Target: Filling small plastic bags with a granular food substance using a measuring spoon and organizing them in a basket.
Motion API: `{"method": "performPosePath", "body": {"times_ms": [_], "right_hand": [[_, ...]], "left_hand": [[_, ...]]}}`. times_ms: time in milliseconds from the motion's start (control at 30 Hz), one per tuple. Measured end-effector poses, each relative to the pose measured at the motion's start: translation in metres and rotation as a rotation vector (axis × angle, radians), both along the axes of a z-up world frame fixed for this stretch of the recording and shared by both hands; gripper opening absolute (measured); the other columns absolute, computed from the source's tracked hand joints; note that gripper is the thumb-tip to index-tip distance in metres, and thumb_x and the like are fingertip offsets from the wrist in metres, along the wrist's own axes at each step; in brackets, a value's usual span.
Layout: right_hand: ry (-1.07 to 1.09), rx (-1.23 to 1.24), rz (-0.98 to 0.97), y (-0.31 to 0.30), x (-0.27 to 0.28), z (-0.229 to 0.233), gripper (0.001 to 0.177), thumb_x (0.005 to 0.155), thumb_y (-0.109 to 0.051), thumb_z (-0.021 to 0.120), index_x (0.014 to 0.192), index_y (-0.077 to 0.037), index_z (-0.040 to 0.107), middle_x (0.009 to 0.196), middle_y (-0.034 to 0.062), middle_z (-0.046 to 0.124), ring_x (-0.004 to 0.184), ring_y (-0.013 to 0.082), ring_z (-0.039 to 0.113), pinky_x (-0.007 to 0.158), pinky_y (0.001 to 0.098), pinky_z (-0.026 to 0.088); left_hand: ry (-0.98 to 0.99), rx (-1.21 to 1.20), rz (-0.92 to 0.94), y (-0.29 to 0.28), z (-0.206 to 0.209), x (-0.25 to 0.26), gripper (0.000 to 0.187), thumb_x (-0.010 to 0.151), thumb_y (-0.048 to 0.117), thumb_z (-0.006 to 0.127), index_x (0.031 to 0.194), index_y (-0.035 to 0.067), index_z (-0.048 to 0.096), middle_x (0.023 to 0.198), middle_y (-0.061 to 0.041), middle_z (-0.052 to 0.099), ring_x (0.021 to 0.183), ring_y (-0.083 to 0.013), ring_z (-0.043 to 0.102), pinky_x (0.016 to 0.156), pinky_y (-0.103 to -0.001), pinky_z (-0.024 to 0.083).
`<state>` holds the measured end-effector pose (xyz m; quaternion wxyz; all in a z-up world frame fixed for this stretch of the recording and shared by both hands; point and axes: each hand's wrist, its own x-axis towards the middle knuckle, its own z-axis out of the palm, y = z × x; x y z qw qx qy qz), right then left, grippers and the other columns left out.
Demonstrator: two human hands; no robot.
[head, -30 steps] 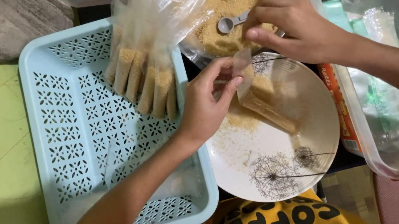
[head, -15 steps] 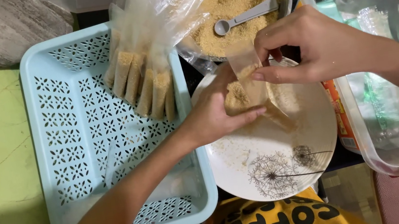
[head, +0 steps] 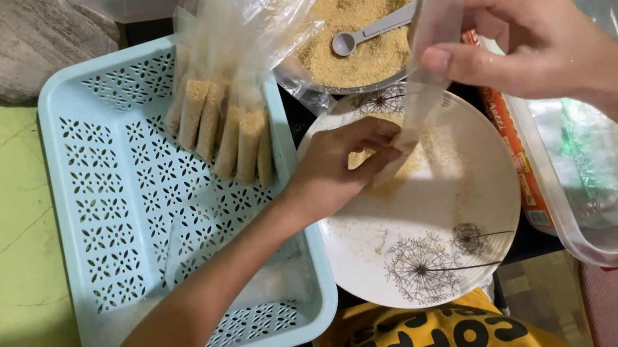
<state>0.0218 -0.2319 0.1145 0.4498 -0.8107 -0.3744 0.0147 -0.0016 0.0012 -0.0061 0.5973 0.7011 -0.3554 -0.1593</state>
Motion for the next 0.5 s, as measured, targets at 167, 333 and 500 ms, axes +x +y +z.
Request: {"method": "performPosePath", "body": {"times_ms": [167,333,500], "right_hand": [[-0.042,0.084,-0.151,0.006,-0.005,0.006,0.016,0.112,-0.002,0.056,0.106,0.009,0.066,0.087,0.0125,0.064,0.048,0.0055,0.034,0.043,0.0187,0.021],[0.006,0.044,-0.146,0.013,-0.005,0.01,0.014,0.107,-0.007,0.063,0.11,0.007,0.065,0.094,0.0104,0.061,0.066,0.0103,0.046,0.054,0.0199,0.031],[0.002,-0.195,-0.103,0.016,0.007,0.003,0.019,0.102,-0.017,0.065,0.101,0.0,0.073,0.083,0.0083,0.073,0.041,0.0076,0.038,0.036,0.0222,0.024]], "left_hand": [[-0.057,0.0,0.147,0.001,-0.005,0.002,0.018,0.098,0.013,0.063,0.116,0.009,0.062,0.105,-0.005,0.075,0.091,-0.0217,0.078,0.08,-0.033,0.067],[-0.042,-0.036,0.137,0.001,-0.003,0.003,0.022,0.096,0.011,0.064,0.117,0.006,0.06,0.108,-0.01,0.074,0.093,-0.0243,0.077,0.082,-0.033,0.067],[-0.045,-0.018,0.125,-0.001,-0.001,0.004,0.024,0.094,0.005,0.067,0.115,0.005,0.056,0.109,-0.011,0.074,0.095,-0.0241,0.077,0.085,-0.033,0.068]]}}
